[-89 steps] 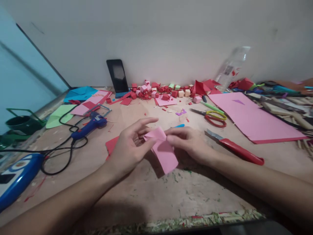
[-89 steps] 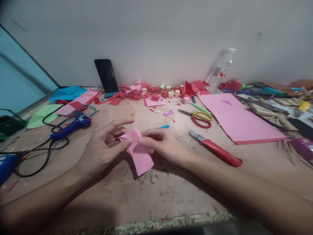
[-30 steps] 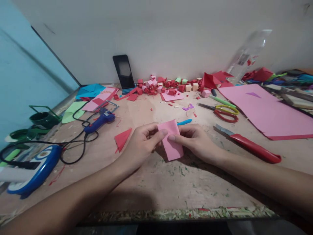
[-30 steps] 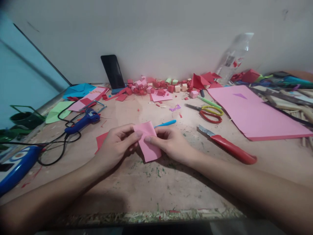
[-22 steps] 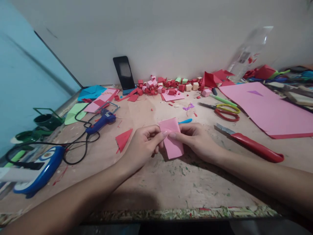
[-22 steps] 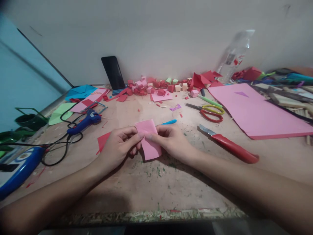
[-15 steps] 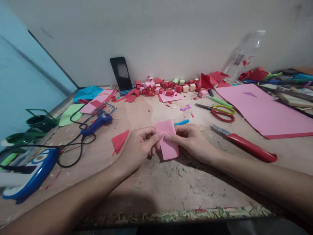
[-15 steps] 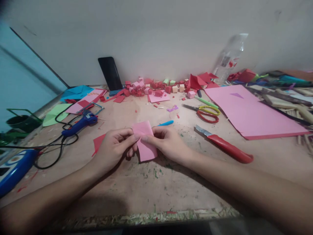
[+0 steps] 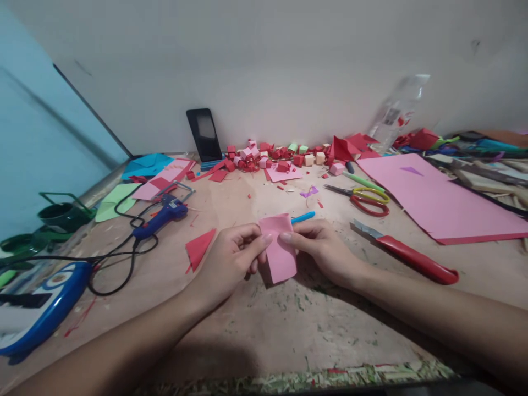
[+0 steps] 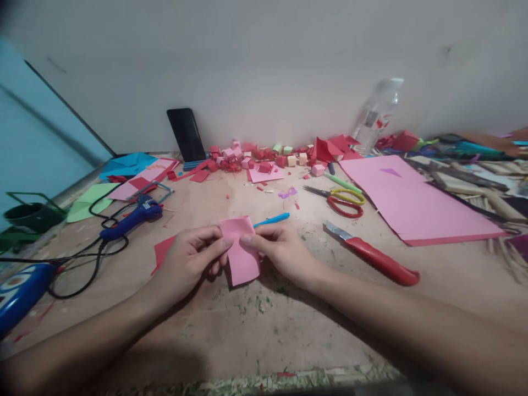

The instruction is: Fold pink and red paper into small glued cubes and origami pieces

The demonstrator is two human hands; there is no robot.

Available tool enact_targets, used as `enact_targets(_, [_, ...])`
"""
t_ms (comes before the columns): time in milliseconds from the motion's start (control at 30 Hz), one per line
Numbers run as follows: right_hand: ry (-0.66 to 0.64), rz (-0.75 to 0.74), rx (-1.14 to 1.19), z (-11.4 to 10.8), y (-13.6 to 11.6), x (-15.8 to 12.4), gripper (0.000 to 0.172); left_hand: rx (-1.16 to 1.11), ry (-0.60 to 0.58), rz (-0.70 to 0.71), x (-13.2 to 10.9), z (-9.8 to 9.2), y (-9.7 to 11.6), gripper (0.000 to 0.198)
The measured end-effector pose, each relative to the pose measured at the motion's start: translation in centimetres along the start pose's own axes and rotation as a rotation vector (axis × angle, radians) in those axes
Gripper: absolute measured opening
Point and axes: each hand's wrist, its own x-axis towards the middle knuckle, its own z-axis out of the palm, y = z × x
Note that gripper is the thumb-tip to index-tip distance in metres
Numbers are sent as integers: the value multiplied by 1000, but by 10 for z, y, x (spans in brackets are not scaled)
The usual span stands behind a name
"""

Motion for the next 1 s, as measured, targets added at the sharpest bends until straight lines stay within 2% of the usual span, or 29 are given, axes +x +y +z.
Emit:
enact_targets(133, [-63, 1, -17, -1, -2, 1, 46, -55, 74, -28, 1, -3, 3, 32])
enact_targets(233, [-64, -42, -61, 0, -3, 1, 47, -97, 138, -44, 2, -6, 6, 33])
enact_targets(667, [-109, 26, -104, 1, -3, 1, 44, -202, 125, -92, 10, -12, -4, 34])
enact_targets(1000, [-185, 96, -59, 4, -5, 1, 41, -310, 181, -146, 14, -17, -7, 35])
